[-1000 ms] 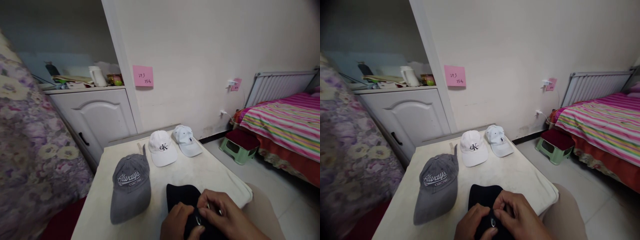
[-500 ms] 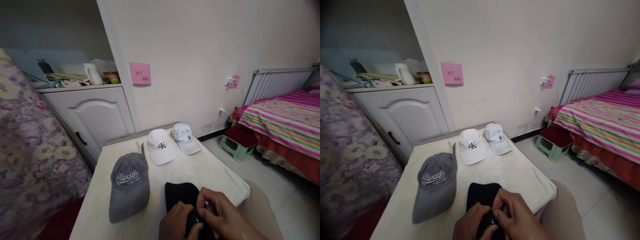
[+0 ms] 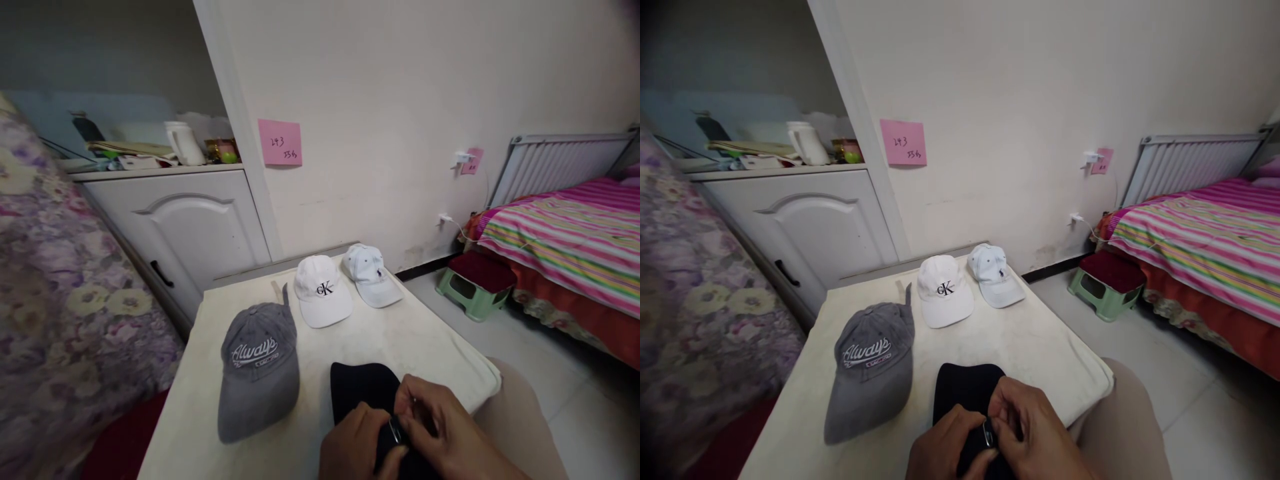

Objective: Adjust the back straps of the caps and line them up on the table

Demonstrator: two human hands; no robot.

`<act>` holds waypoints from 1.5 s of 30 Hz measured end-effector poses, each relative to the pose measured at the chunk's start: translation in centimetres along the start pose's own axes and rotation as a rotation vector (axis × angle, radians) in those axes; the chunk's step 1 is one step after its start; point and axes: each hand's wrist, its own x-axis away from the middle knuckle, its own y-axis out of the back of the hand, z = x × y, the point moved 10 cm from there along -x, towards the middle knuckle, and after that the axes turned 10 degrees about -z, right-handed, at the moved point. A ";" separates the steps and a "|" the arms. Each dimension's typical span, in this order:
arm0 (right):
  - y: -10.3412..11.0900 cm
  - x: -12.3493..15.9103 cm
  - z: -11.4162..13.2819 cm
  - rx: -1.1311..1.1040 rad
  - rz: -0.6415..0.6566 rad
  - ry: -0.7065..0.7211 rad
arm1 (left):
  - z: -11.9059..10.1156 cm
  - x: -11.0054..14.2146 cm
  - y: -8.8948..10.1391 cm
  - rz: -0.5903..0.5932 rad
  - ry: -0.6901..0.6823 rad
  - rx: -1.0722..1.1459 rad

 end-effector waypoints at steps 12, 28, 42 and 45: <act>-0.6 0.1 -0.6 0.050 0.070 0.012 | -1.4 0.0 0.0 -0.034 -0.116 -0.050; -0.4 -0.1 -2.3 -0.488 0.268 -0.082 | 0.2 0.1 -1.6 0.228 0.135 0.112; -1.5 -0.3 -2.5 -0.486 0.229 -0.119 | 0.5 0.4 -2.3 0.416 0.302 0.184; -1.7 -0.1 -2.3 -0.493 0.226 -0.131 | 1.5 0.8 -1.6 0.397 0.454 0.300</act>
